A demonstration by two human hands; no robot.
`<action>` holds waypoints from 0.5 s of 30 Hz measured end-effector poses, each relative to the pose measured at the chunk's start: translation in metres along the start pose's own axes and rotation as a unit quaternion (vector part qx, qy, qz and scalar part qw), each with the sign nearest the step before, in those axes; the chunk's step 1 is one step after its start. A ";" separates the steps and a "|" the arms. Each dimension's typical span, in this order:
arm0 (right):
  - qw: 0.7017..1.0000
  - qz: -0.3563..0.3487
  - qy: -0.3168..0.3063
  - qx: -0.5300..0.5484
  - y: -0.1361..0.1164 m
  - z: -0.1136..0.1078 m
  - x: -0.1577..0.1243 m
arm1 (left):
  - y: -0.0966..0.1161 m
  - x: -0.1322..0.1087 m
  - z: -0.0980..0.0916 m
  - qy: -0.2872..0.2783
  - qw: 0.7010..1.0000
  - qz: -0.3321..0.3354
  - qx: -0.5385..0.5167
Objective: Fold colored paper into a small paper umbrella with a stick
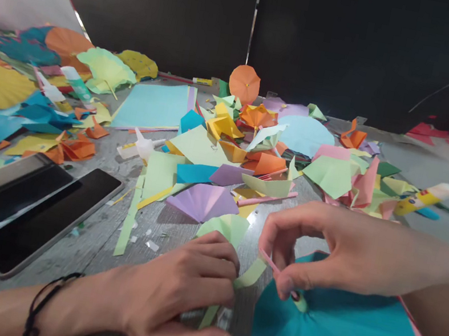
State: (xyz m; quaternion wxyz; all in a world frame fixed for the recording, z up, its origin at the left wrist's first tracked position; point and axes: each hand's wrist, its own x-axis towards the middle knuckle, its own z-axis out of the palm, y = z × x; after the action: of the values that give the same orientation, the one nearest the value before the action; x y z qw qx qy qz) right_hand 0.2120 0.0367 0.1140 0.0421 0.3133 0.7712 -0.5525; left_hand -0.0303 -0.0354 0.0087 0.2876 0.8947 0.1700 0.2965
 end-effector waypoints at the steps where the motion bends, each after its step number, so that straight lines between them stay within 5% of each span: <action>1: 1.000 -0.003 0.004 -0.006 -0.001 0.000 0.000 | 0.000 0.000 0.000 -0.003 1.000 -0.002 0.001; 15: 0.997 0.002 0.044 -0.068 -0.007 0.004 -0.005 | 0.005 -0.005 -0.010 0.025 0.997 -0.027 -0.063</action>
State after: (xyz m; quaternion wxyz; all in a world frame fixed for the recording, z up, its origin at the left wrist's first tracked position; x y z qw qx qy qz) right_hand 0.2111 0.0297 0.1197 0.0303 0.3355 0.8073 -0.4846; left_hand -0.0400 -0.0376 0.0162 0.3469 0.8622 0.1823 0.3209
